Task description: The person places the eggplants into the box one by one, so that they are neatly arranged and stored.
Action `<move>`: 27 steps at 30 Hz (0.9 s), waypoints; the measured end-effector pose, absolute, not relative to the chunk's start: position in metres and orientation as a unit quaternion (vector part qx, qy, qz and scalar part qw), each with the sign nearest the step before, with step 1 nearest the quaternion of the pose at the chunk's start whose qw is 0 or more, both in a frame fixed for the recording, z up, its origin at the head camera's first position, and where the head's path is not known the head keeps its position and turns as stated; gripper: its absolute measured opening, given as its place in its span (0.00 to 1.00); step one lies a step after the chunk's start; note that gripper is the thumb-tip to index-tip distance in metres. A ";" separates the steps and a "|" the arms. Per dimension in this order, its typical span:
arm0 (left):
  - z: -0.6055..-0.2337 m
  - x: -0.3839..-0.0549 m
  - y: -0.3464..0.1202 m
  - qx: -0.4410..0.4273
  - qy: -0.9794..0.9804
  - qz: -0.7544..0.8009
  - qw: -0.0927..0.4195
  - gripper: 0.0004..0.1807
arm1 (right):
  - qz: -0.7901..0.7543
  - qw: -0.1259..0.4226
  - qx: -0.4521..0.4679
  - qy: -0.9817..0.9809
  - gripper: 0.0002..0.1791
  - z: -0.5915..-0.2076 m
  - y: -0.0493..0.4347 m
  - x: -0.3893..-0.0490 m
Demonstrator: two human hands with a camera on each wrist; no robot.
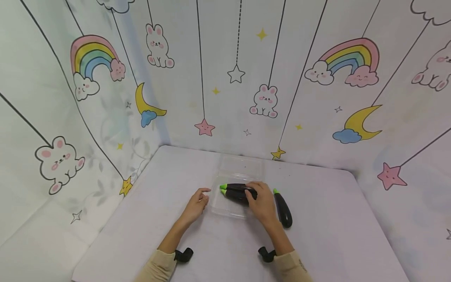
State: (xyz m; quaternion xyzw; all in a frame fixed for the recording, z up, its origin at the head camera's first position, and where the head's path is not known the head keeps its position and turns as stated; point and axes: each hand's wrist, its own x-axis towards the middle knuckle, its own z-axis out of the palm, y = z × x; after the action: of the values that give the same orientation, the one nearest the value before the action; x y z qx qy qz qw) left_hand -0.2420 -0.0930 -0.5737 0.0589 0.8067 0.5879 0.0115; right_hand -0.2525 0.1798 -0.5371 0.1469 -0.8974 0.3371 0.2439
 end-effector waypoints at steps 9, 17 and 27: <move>-0.575 -0.242 -0.093 0.058 0.809 0.585 0.013 0.19 | 0.369 0.319 0.105 -0.867 0.12 -0.541 0.197 -0.252; -0.574 -0.243 -0.091 0.057 0.807 0.588 0.014 0.19 | 0.386 0.324 0.047 -0.862 0.12 -0.544 0.214 -0.247; -0.576 -0.244 -0.092 0.054 0.807 0.588 0.013 0.19 | 0.384 0.285 -0.019 -0.878 0.15 -0.554 0.235 -0.239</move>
State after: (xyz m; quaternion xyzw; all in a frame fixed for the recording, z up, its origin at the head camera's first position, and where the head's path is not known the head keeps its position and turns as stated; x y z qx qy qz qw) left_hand -0.2440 -0.0916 -0.5759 0.0537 0.8070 0.5880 0.0130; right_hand -0.2392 0.2349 -0.5539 -0.0187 -0.8779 0.3841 0.2854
